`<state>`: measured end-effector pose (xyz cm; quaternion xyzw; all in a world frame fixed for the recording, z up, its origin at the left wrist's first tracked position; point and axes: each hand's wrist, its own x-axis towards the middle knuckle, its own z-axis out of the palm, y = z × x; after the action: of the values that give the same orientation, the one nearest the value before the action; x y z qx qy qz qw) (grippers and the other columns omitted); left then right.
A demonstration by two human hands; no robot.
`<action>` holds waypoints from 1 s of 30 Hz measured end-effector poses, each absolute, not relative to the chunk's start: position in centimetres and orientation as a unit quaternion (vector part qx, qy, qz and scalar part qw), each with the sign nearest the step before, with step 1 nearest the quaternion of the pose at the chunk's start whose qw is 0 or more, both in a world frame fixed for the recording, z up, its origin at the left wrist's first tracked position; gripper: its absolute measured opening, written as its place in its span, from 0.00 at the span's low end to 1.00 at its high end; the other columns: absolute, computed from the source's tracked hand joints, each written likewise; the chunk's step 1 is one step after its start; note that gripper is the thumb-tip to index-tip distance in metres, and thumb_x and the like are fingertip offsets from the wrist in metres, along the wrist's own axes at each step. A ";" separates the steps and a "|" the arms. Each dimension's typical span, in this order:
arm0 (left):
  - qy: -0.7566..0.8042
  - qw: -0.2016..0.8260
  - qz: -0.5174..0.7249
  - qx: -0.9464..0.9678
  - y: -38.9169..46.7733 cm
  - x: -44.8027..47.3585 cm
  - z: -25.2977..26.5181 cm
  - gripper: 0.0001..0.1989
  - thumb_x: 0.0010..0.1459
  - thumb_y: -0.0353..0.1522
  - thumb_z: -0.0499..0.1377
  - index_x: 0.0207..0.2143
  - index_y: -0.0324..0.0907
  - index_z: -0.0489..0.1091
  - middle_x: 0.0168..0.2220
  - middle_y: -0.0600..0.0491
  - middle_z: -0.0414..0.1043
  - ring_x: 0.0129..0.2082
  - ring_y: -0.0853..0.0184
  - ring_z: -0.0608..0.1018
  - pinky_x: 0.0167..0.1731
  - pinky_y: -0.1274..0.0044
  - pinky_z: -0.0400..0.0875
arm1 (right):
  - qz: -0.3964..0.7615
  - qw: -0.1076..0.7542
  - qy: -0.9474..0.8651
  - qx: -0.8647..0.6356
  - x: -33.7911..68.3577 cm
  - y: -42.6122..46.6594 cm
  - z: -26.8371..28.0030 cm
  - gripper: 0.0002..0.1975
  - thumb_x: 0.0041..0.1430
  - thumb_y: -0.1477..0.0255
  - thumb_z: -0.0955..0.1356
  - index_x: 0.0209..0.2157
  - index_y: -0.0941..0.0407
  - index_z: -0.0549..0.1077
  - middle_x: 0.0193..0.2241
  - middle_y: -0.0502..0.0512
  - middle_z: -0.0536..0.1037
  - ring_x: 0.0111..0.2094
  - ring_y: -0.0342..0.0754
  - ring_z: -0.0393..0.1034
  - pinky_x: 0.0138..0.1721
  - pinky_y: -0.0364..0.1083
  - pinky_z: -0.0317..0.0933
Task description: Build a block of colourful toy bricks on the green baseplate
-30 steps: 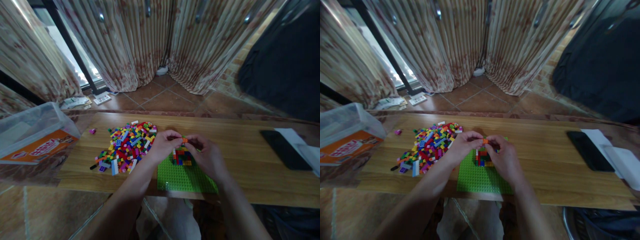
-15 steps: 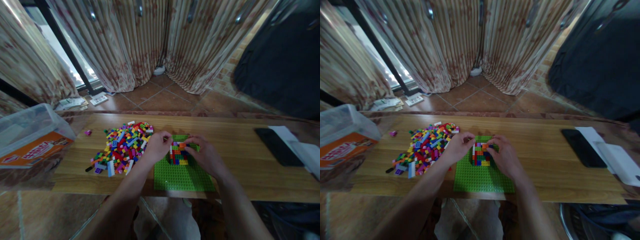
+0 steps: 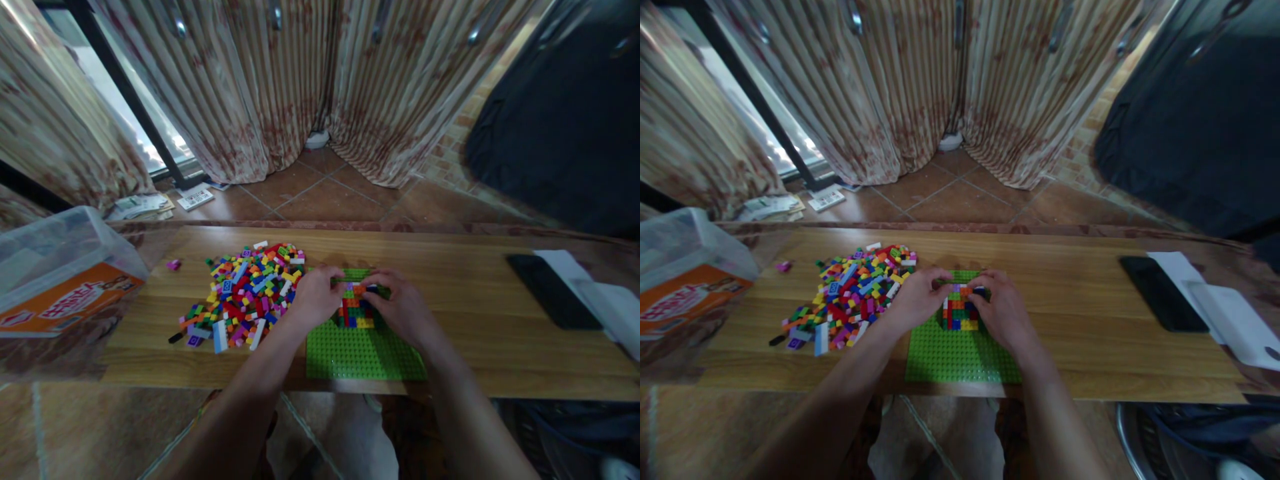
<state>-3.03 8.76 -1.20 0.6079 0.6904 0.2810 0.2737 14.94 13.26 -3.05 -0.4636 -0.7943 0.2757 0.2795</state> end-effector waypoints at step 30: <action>0.683 0.239 0.257 0.641 8.5 -2.5 -1.0 0.12 0.60 0.34 0.56 0.39 0.41 0.78 0.37 0.48 0.76 0.33 0.62 0.76 0.36 0.72 0.69 | 0.257 0.235 -0.828 -0.440 14.5 12.8 -2.1 0.04 0.55 0.75 0.67 0.34 0.54 0.74 0.37 0.55 0.77 0.41 0.52 0.70 0.47 0.54 0.63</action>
<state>-2.50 8.55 -1.05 0.6408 0.6830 0.2566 0.2390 14.47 12.80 -2.09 -0.4397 -0.8277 0.2575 0.2352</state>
